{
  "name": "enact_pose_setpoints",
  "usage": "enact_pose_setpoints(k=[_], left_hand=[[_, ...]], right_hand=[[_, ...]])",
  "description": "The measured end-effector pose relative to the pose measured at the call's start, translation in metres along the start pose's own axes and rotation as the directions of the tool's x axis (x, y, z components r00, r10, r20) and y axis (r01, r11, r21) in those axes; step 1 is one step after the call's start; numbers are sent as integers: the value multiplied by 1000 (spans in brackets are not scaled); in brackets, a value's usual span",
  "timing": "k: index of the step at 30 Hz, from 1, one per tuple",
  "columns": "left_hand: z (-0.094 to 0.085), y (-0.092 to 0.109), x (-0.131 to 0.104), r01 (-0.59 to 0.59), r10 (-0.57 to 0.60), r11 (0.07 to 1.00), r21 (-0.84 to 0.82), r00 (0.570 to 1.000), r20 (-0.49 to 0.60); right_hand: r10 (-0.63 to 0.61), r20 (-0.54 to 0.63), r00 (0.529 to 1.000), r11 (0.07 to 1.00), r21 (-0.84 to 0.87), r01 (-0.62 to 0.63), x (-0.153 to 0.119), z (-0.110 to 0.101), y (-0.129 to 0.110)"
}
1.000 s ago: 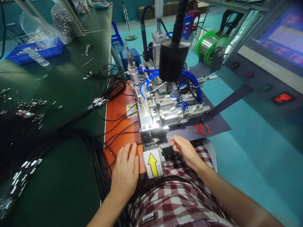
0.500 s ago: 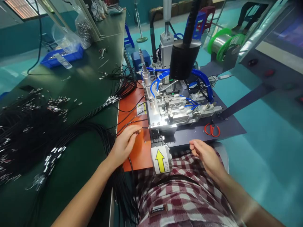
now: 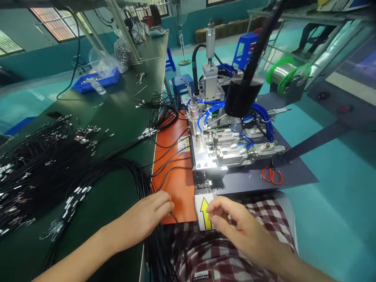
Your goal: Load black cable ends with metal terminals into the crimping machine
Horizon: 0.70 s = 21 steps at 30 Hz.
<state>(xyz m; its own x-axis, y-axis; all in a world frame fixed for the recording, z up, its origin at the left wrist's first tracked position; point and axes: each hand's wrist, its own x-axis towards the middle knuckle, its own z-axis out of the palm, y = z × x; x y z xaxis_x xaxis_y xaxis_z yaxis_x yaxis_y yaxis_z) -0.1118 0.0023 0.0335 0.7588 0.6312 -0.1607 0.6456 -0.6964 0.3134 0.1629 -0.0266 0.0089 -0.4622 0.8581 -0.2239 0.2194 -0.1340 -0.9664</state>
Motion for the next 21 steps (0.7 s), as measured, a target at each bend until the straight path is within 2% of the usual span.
enact_pose_setpoints(k=[3,5,7,9,12,16,21], left_hand=[[-8,-3,14,77,-96,993,-85,963,-254],[-7,-2,25,103,-144,986,-132,926,-348],[-3,2,35,134,-204,969,-206,908,-366],[4,8,42,138,-245,946,-293,897,-368],[13,21,49,90,-264,899,-429,893,-365],[21,40,57,11,-281,801,-598,890,-359],[29,58,62,-27,-261,745,-667,908,-329]], right_hand=[[-97,77,992,990,111,88,6,6,-11],[-147,126,981,978,168,125,10,9,-18],[-140,162,977,980,165,113,12,10,-22],[-78,156,985,985,163,52,10,7,-23],[14,63,998,974,226,-28,2,-4,-18],[109,-59,992,945,317,-85,-11,-19,-12],[171,-150,974,926,362,-106,-18,-18,-13]])
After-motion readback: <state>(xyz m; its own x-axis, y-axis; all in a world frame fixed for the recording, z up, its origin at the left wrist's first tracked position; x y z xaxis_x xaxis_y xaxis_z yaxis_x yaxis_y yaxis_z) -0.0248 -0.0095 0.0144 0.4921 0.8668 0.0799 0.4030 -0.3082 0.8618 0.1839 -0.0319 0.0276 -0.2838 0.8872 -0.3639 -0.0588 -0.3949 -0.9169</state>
